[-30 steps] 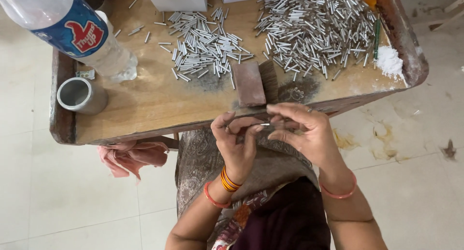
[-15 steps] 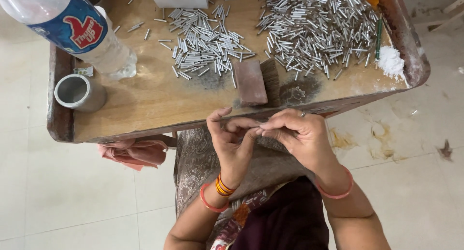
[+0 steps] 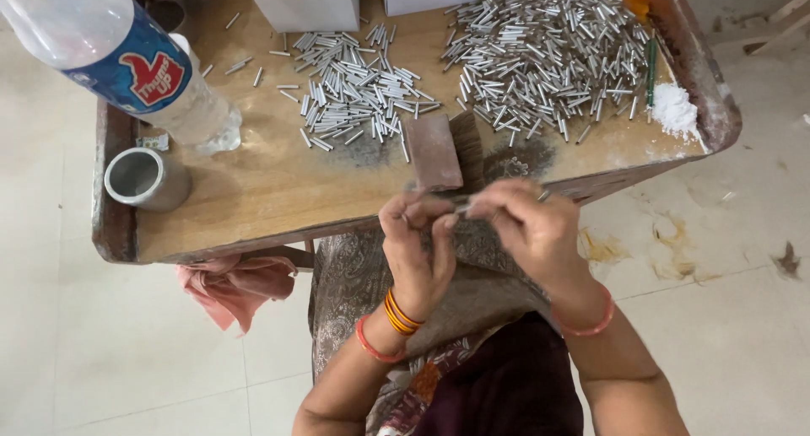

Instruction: The person sits at a wooden table and repeatedly picks up small metal pins and a small white cylindrical piece. They insert the white piece into the metal pin and then place the assembled item onto a rectangular block on the table. The table is covered with many loose metal pins and a pile of white powder.

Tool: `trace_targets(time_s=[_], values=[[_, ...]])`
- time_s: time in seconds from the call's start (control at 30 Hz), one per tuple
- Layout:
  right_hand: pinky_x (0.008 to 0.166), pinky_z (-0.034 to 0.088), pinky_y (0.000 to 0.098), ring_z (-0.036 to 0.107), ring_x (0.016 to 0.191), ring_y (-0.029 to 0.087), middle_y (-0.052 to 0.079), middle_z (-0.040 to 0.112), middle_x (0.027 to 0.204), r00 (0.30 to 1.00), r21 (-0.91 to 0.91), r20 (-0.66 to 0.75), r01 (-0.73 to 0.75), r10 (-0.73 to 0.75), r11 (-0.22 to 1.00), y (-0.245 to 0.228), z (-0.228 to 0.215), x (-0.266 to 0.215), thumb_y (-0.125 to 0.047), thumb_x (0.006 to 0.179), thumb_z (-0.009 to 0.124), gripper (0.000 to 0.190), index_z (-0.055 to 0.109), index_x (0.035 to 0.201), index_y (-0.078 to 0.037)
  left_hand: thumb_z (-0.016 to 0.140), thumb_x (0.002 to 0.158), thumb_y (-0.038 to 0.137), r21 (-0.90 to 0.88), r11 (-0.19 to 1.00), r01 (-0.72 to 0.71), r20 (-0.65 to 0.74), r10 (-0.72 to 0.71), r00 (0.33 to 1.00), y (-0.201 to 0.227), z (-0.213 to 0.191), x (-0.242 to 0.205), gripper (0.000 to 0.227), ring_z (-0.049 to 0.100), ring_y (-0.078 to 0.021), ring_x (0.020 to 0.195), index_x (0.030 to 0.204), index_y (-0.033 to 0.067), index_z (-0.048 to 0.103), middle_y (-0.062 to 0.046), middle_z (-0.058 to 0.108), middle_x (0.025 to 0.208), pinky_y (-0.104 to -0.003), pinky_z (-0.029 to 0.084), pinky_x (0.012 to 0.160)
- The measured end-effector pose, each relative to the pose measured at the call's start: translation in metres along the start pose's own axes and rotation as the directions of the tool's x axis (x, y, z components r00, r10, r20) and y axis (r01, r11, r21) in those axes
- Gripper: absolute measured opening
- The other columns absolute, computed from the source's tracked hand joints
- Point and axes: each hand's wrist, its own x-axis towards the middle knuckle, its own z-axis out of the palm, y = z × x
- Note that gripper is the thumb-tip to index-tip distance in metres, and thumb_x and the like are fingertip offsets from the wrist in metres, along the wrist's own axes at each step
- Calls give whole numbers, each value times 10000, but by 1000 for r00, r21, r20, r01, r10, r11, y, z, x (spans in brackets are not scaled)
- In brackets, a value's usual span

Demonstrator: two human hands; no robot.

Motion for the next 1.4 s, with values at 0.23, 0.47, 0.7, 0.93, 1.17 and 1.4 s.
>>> trace_targets(time_s=[0.23,0.47,0.7,0.93,1.17,1.4], values=[[1374,213,451,260,1642,335,226,278,1734,935,505,-219,-135,278,853,40,25,19,-352,1190,402,602,205,1675,-56,851,788,51,478,797,-369,288,255,923,15,5,61,896,512,-469,1306,1492,-10,301,-278,458,1438,-509,464,1093],[1350,135,430,140,1656,322,193,163,1759,965,678,-24,-177,262,713,32,31,19,-503,1160,268,709,58,1683,-72,836,833,51,442,853,-276,210,201,957,12,4,59,762,600,-393,1154,1436,-6,375,-242,490,1348,-458,536,987],[783,578,377,733,902,273,147,710,1066,976,-185,-27,-216,215,959,5,-18,34,-172,955,741,212,749,1143,-75,707,900,2,301,952,57,183,-117,976,27,-1,84,224,725,-234,845,1109,83,696,-123,588,1174,-352,637,711],[636,550,416,677,724,314,114,667,891,971,-381,238,86,8,920,23,-19,58,-35,842,797,165,736,995,-24,755,791,116,630,735,-249,341,26,940,13,16,95,294,662,-355,831,1076,64,706,-165,618,1018,-449,545,696],[559,526,349,663,640,220,88,676,891,966,-228,176,229,-191,946,41,-18,50,-31,765,850,247,722,976,-8,770,793,159,612,744,-269,313,85,946,10,16,92,224,654,-344,813,991,60,732,-143,622,953,-451,532,691],[600,548,312,685,709,193,81,660,913,961,-301,46,275,-274,913,49,-17,30,-11,797,849,242,704,989,12,773,794,169,617,748,-246,291,74,954,2,18,90,148,657,-317,812,905,77,738,-110,628,932,-429,537,698]])
